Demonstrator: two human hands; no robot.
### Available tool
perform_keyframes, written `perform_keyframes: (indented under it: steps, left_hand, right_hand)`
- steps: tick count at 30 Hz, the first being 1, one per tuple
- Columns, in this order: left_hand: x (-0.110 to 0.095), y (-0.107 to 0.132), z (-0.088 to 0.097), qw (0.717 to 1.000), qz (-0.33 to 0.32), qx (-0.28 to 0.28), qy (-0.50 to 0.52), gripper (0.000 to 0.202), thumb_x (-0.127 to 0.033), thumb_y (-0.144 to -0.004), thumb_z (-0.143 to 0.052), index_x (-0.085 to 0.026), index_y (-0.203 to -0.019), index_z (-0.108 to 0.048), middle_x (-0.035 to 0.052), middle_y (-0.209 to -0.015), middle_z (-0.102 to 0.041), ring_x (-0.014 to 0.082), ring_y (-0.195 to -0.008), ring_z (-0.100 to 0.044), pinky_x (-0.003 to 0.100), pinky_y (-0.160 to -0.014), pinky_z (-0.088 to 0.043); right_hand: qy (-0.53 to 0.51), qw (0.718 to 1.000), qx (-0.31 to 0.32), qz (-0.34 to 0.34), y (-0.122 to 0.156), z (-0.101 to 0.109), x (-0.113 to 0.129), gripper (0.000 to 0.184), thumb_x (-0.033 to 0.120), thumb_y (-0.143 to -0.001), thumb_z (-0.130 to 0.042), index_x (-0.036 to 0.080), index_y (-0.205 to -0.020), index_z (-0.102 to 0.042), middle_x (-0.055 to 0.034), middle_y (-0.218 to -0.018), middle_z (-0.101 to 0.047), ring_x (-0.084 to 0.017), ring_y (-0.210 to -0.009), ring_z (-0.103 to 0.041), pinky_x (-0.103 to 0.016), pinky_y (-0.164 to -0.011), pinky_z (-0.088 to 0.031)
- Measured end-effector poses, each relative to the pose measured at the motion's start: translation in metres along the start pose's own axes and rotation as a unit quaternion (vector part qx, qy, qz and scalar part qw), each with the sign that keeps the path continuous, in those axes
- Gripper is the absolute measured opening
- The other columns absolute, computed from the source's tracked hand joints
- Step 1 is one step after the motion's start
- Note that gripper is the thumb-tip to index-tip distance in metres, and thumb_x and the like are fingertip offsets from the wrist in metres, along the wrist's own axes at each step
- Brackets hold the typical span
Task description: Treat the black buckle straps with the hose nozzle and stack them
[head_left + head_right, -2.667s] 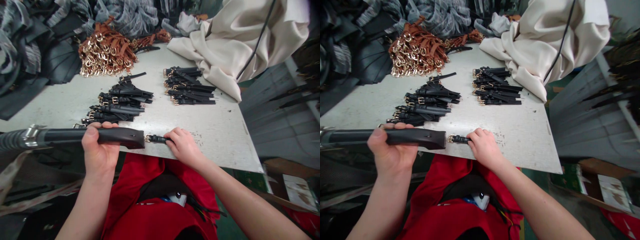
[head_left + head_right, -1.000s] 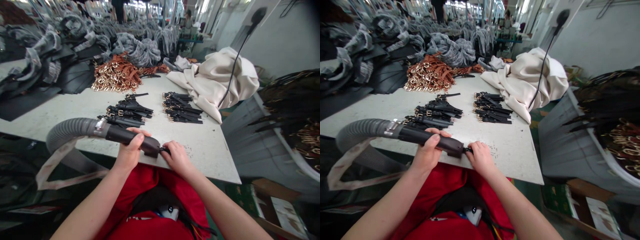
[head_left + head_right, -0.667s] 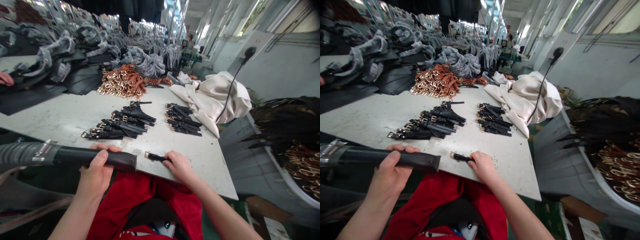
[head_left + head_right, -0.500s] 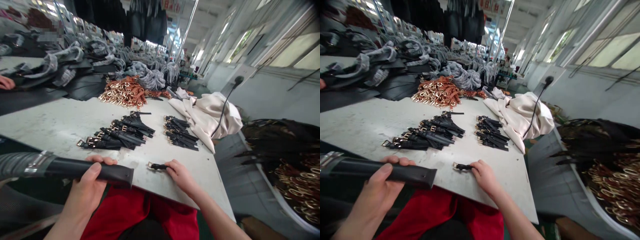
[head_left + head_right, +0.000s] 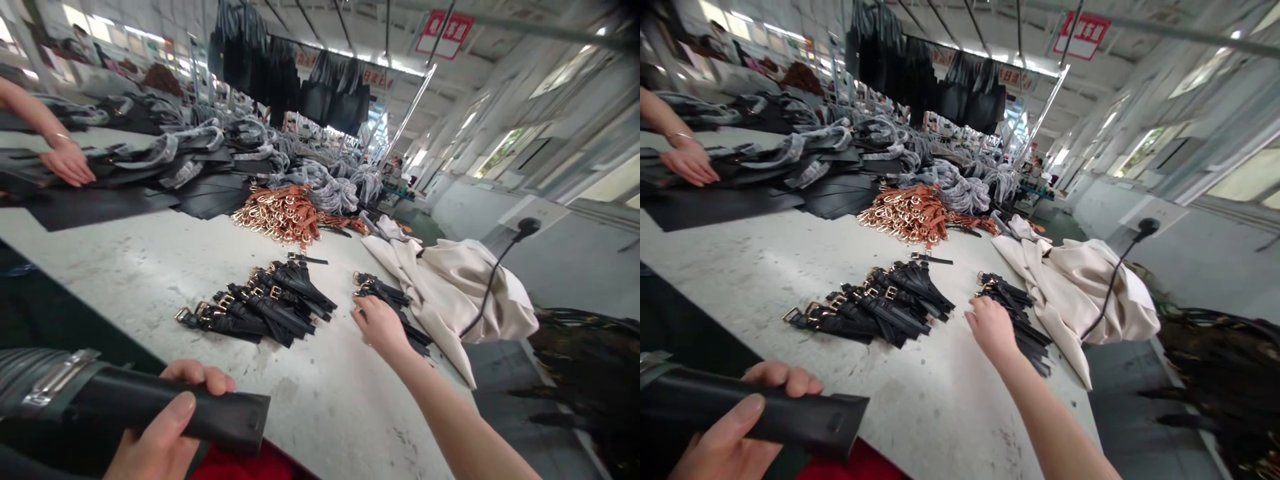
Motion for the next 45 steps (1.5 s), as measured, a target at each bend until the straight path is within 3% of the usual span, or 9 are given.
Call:
perform_keyframes:
  steps: [4,9,13,18,24,29,34,41,45]
  left_hand:
    - [0.003,0.002,0.001,0.999,0.05,-0.005,0.001,0.028,-0.045,-0.051,-0.08,-0.031,-0.068,-0.063,0.0003,-0.066,-0.059,0.026,-0.073,-0.059,0.04,-0.066,-0.058]
    - [-0.009,0.011,-0.001,0.999,0.04,0.005,0.009,0.032,-0.043,-0.054,-0.083,-0.025,-0.07,-0.062,0.0004,-0.067,-0.058,0.0225,-0.072,-0.059,0.033,-0.062,-0.058]
    - [-0.011,0.014,-0.003,0.999,0.032,0.037,0.016,0.036,-0.039,-0.052,-0.086,-0.024,-0.073,-0.061,-0.0001,-0.069,-0.06,0.021,-0.072,-0.061,0.034,-0.066,-0.059]
    - [-0.013,0.021,-0.012,0.998,0.037,0.053,0.026,0.041,-0.041,-0.049,-0.088,-0.023,-0.074,-0.062,-0.0007,-0.069,-0.063,0.0193,-0.073,-0.063,0.031,-0.067,-0.059]
    - [-0.013,0.033,-0.033,0.996,0.017,0.082,0.011,0.034,-0.035,-0.051,-0.087,-0.022,-0.072,-0.064,-0.0023,-0.067,-0.066,0.0177,-0.072,-0.065,0.029,-0.071,-0.058]
    - [-0.009,0.036,-0.048,0.994,-0.004,0.108,-0.007,0.025,-0.033,-0.059,-0.083,-0.023,-0.073,-0.065,-0.003,-0.066,-0.068,0.0182,-0.072,-0.065,0.032,-0.07,-0.058]
    - [0.006,0.04,-0.08,0.988,-0.042,0.149,-0.005,0.024,-0.029,-0.06,-0.081,-0.021,-0.073,-0.063,-0.0018,-0.066,-0.068,0.0178,-0.072,-0.066,0.032,-0.073,-0.057]
    - [0.059,0.044,-0.137,0.968,-0.052,0.245,-0.03,0.025,-0.031,-0.064,-0.076,-0.022,-0.077,-0.057,-0.0025,-0.069,-0.069,0.0165,-0.07,-0.066,0.031,-0.068,-0.056]
    - [0.062,0.041,-0.145,0.958,-0.058,0.277,-0.055,0.023,-0.028,-0.065,-0.076,-0.022,-0.078,-0.058,-0.0027,-0.069,-0.069,0.0163,-0.072,-0.067,0.031,-0.072,-0.055]
  right_hand:
    - [0.005,0.998,0.012,0.057,-0.048,-0.007,0.079,0.025,0.034,-0.093,-0.053,0.019,-0.109,-0.064,-0.0105,-0.105,-0.068,-0.025,-0.098,-0.061,-0.036,-0.083,-0.043]
    - [0.018,0.998,0.022,0.048,-0.063,-0.007,0.105,0.013,0.022,-0.09,-0.055,0.017,-0.097,-0.065,-0.0116,-0.1,-0.068,-0.027,-0.097,-0.06,-0.037,-0.08,-0.042]
    - [-0.121,0.992,0.014,0.03,-0.02,0.014,0.093,0.016,0.019,-0.092,-0.047,0.019,-0.093,-0.063,-0.0084,-0.096,-0.067,-0.023,-0.092,-0.061,-0.033,-0.079,-0.042]
    - [-0.351,0.926,0.114,-0.072,0.082,0.004,0.043,0.019,0.029,-0.09,-0.041,0.022,-0.081,-0.057,0.0005,-0.072,-0.062,-0.017,-0.071,-0.058,-0.028,-0.063,-0.041]
    - [-0.232,0.939,0.216,-0.137,0.172,-0.019,0.005,0.02,0.022,-0.089,-0.042,0.019,-0.088,-0.062,-0.0039,-0.08,-0.067,-0.019,-0.077,-0.061,-0.031,-0.07,-0.04]
    - [-0.11,0.986,0.103,-0.066,0.174,0.002,0.019,0.023,0.027,-0.093,-0.049,0.017,-0.106,-0.066,-0.0112,-0.105,-0.066,-0.026,-0.098,-0.06,-0.038,-0.085,-0.041]
    - [-0.247,0.966,0.066,-0.042,0.162,-0.008,0.044,0.026,0.021,-0.092,-0.05,0.02,-0.114,-0.064,-0.0087,-0.109,-0.064,-0.022,-0.103,-0.06,-0.035,-0.09,-0.045]
    - [-0.316,0.946,0.037,-0.063,0.162,-0.021,0.046,0.023,0.014,-0.088,-0.051,0.018,-0.106,-0.065,-0.008,-0.1,-0.065,-0.021,-0.098,-0.06,-0.034,-0.089,-0.046]
    - [-0.321,0.942,0.04,-0.092,0.163,-0.023,0.042,0.028,0.013,-0.087,-0.049,0.015,-0.114,-0.06,-0.0101,-0.102,-0.066,-0.021,-0.1,-0.06,-0.036,-0.09,-0.046]
Point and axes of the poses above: each hand's wrist, its own y-axis away from the middle knuckle, its own z-axis out of the back of the hand, x = y × z, the point moved 7 cm from there along -y, towards the middle knuckle
